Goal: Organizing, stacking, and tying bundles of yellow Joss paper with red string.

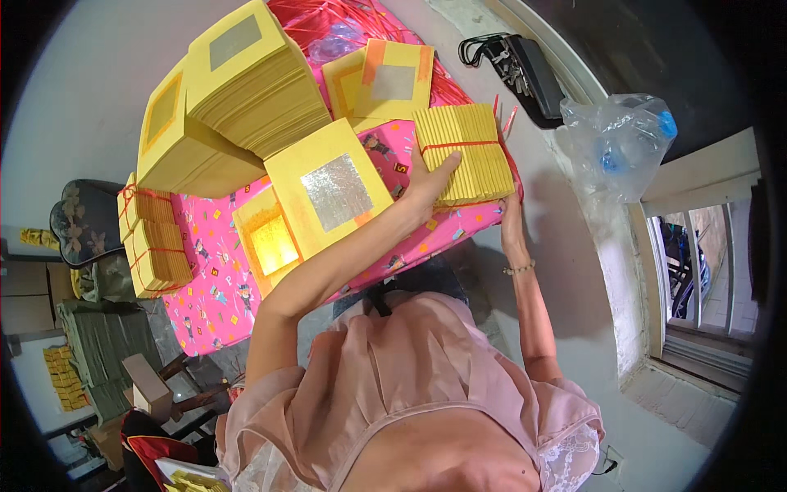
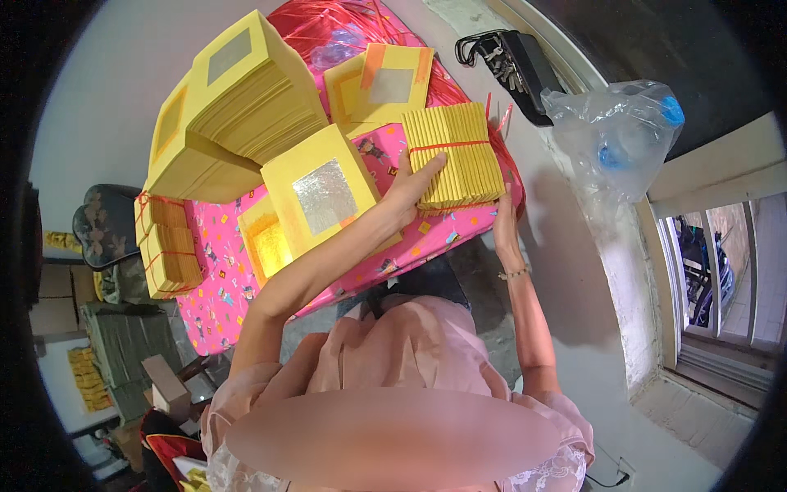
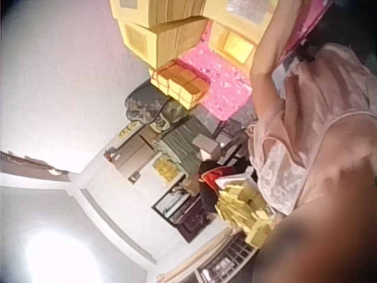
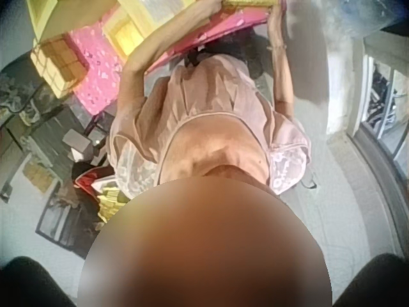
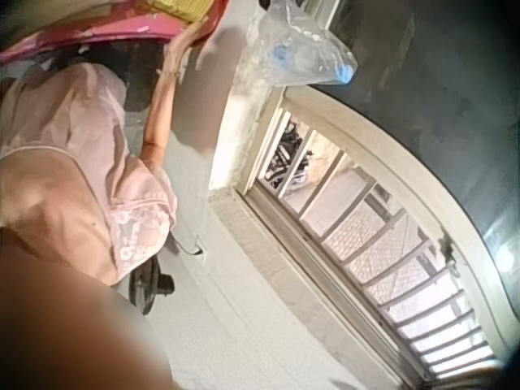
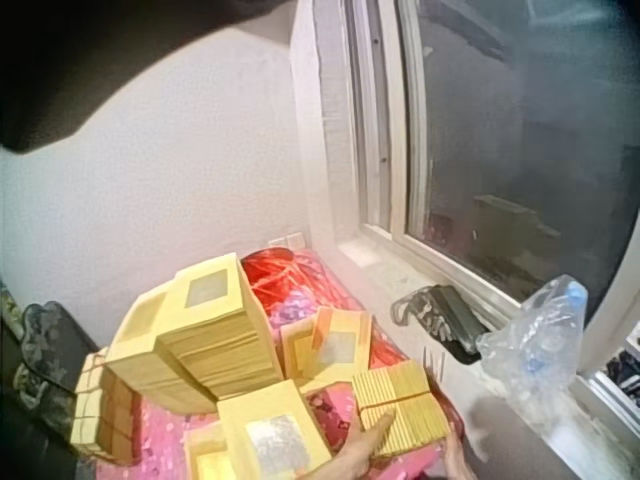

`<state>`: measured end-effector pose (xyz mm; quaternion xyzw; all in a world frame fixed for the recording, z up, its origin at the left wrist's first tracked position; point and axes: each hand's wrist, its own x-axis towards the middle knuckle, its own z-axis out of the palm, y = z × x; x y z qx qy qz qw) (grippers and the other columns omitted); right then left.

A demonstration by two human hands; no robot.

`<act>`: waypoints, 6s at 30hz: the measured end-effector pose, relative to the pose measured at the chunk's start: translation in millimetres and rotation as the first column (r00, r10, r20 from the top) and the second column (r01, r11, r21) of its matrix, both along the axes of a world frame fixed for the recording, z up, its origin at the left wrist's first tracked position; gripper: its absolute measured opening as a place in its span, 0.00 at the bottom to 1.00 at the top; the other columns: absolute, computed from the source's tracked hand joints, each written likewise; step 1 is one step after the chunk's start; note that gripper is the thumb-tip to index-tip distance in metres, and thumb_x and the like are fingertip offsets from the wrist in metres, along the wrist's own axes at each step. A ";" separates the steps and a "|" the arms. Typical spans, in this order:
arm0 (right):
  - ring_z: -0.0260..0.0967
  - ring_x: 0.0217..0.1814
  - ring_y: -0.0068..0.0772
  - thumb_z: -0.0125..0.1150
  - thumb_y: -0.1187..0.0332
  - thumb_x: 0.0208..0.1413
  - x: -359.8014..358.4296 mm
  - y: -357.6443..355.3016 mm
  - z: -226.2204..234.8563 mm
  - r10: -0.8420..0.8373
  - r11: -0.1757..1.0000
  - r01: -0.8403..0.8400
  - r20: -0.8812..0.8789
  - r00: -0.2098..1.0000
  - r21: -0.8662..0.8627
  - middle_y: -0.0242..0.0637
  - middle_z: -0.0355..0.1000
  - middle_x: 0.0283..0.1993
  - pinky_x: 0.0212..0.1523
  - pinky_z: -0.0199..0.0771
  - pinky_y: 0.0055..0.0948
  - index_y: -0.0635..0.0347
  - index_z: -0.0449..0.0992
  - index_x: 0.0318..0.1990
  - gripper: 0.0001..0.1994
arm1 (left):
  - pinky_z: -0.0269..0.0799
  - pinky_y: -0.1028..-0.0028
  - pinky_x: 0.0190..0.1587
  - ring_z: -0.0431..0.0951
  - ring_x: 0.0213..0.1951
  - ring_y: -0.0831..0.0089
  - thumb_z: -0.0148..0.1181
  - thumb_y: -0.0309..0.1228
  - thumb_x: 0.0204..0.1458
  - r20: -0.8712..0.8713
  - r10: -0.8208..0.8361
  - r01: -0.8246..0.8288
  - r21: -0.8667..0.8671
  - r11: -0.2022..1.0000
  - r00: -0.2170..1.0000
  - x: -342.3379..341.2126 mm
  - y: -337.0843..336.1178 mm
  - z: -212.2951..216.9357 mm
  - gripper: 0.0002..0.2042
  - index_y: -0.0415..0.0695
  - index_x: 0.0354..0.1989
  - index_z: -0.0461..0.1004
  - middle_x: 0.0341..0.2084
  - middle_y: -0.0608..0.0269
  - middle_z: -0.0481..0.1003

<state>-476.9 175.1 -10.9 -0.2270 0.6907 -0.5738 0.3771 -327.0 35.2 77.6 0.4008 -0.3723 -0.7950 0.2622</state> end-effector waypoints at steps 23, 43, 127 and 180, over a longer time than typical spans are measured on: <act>0.56 0.71 0.38 0.50 0.71 0.62 161.1 -43.3 196.6 0.317 0.696 -0.663 -0.710 0.628 -0.275 0.44 0.58 0.69 0.69 0.55 0.35 0.59 0.69 0.63 0.21 | 0.64 0.70 0.63 0.68 0.60 0.70 0.58 0.46 0.60 -0.270 0.353 -0.433 -0.343 0.834 0.896 250.1 22.6 89.5 0.38 0.38 0.71 0.49 0.62 0.58 0.66; 0.62 0.59 0.56 0.61 0.74 0.55 411.8 -86.1 93.3 0.604 0.213 -0.971 -0.767 0.214 -0.104 0.54 0.54 0.64 0.59 0.67 0.44 0.61 0.61 0.67 0.31 | 0.73 0.51 0.58 0.72 0.58 0.49 0.50 0.54 0.60 -0.562 0.647 -0.588 0.317 0.744 0.515 510.2 78.4 -73.4 0.33 0.39 0.65 0.62 0.59 0.43 0.68; 0.71 0.46 0.37 0.67 0.67 0.53 110.4 -56.1 127.8 0.499 0.566 -0.817 -0.836 0.228 0.115 0.33 0.74 0.44 0.47 0.73 0.34 0.58 0.82 0.38 0.08 | 0.69 0.67 0.35 0.71 0.32 0.63 0.72 0.31 0.43 0.438 0.418 0.424 -0.896 0.132 0.796 233.9 51.4 34.5 0.08 0.44 0.32 0.82 0.30 0.62 0.76; 0.74 0.44 0.49 0.57 0.66 0.61 162.4 -261.3 141.2 0.395 0.545 -0.815 -0.917 0.044 0.196 0.44 0.77 0.38 0.44 0.74 0.42 0.62 0.78 0.42 0.10 | 0.44 0.45 0.69 0.49 0.69 0.37 0.56 0.51 0.57 0.625 0.446 0.644 -0.753 0.131 0.640 205.9 -22.3 22.2 0.37 0.50 0.72 0.52 0.69 0.38 0.50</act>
